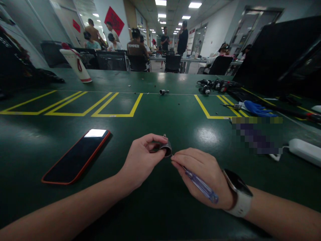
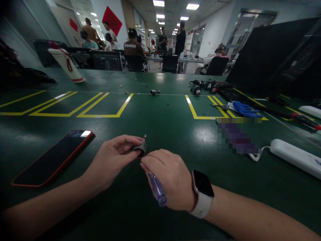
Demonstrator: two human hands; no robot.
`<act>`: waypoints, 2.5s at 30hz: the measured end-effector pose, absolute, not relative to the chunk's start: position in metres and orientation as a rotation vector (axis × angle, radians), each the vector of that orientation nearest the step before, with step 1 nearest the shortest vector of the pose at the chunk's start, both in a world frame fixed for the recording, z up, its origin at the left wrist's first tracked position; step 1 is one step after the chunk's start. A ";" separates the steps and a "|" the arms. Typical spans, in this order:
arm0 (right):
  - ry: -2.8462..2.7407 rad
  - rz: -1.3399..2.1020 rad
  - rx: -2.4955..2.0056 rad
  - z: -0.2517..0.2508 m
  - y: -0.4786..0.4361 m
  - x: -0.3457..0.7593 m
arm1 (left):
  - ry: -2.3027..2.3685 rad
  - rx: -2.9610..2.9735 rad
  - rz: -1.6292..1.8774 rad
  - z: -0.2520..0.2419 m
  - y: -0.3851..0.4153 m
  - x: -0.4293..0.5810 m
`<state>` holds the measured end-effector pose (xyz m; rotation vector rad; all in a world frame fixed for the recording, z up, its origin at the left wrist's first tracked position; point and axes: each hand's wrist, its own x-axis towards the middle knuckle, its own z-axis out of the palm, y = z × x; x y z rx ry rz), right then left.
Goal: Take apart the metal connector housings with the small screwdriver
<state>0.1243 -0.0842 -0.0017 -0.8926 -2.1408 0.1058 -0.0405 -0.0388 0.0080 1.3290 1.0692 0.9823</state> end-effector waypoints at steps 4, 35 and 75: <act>-2.107 0.153 -0.871 0.003 -0.085 0.123 | 1.064 1.320 0.994 0.005 -0.037 -0.041; -1.709 1.119 -1.395 -0.015 -0.041 0.151 | 1.058 1.103 0.849 0.010 -0.032 -0.050; -2.159 0.005 -0.728 -0.003 -0.077 0.132 | 1.098 1.371 0.852 0.010 -0.039 -0.042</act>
